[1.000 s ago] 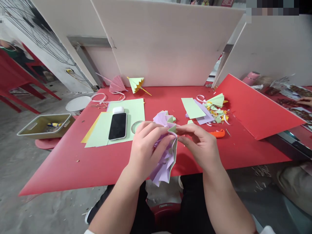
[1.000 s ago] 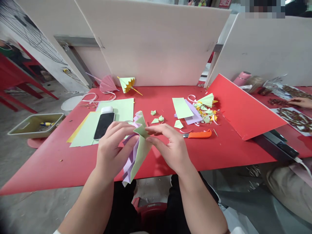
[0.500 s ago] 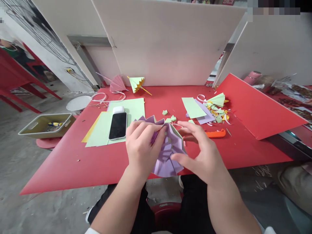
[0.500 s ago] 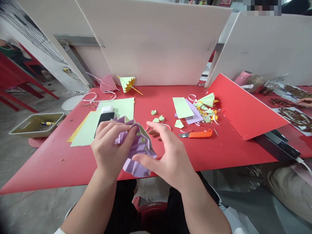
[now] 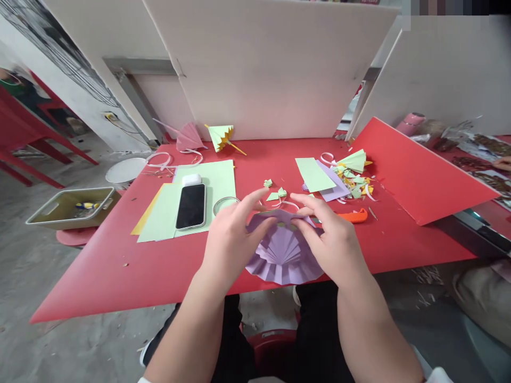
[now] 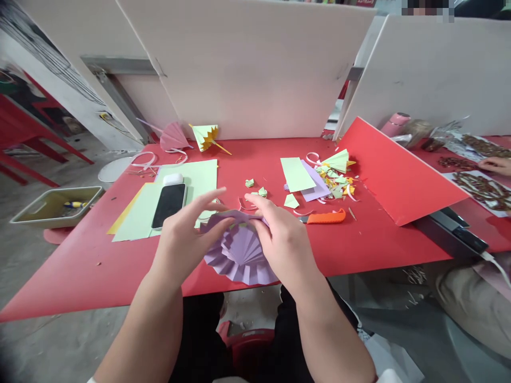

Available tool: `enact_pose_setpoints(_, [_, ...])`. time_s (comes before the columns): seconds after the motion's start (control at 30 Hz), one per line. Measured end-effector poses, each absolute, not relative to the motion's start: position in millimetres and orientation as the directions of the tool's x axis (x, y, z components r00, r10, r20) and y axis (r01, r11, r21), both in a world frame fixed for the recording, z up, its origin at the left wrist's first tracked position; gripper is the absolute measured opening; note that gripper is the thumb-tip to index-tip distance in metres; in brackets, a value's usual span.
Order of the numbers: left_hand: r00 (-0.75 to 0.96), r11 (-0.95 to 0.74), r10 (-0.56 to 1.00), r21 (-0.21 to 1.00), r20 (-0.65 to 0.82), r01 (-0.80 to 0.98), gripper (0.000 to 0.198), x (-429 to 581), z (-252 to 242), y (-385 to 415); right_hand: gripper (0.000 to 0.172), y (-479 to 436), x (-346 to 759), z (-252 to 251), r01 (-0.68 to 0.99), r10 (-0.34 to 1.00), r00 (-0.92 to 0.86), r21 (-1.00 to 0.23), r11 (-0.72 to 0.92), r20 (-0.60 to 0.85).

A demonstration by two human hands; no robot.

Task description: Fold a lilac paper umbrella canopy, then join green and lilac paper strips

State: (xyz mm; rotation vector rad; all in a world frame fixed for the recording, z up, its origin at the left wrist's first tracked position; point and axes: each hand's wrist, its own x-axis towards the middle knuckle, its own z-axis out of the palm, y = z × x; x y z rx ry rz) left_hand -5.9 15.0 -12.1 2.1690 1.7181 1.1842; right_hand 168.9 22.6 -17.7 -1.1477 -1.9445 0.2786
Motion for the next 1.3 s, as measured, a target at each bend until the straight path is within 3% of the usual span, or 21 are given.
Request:
enact_pose_setpoints(0.07, [0.074, -0.284, 0.941, 0.652, 0.33, 0.703, 0.039, -6, -13, 17, 0.036, 26, 168, -19, 0.61, 0.791, -0.217, -0.553, 0.567, 0.572])
enact_pose_setpoints(0.17, [0.068, -0.232, 0.966, 0.714, 0.25, 0.661, 0.037, -8, -16, 20, 0.035, 31, 170, -21, 0.605, 0.784, -0.182, -0.561, 0.565, 0.593])
enact_pose_setpoints(0.37, [-0.055, -0.158, 0.965, 0.739, 0.255, 0.654, 0.034, -12, -20, 28, 0.029, 42, 187, -19, 0.628, 0.662, -0.085, -0.475, 0.616, 0.745])
enact_pose_setpoints(0.67, [-0.044, -0.16, 0.97, 0.767, 0.238, 0.622, 0.034, -13, -22, 31, 0.033, 51, 172, -34, 0.685, 0.52, -0.287, -0.207, 0.699, 0.805])
enact_pose_setpoints(0.83, [0.009, -0.187, 0.975, 0.801, 0.221, 0.569, 0.038, -16, -25, 33, 0.03, 56, 169, -40, 0.7, 0.461, -0.291, -0.142, 0.7, 0.838])
enact_pose_setpoints(1.03, [0.025, -0.167, 0.984, 0.848, 0.179, 0.503, 0.038, -19, -29, 36, 0.007, 58, 169, -44, 0.665, 0.478, -0.274, -0.195, 0.721, 0.834])
enact_pose_setpoints(1.3, [0.081, -0.291, 0.951, 0.769, 0.299, 0.569, 0.033, -16, -29, 33, 0.024, 46, 167, -33, 0.631, 0.657, -0.324, -0.362, 0.686, 0.681])
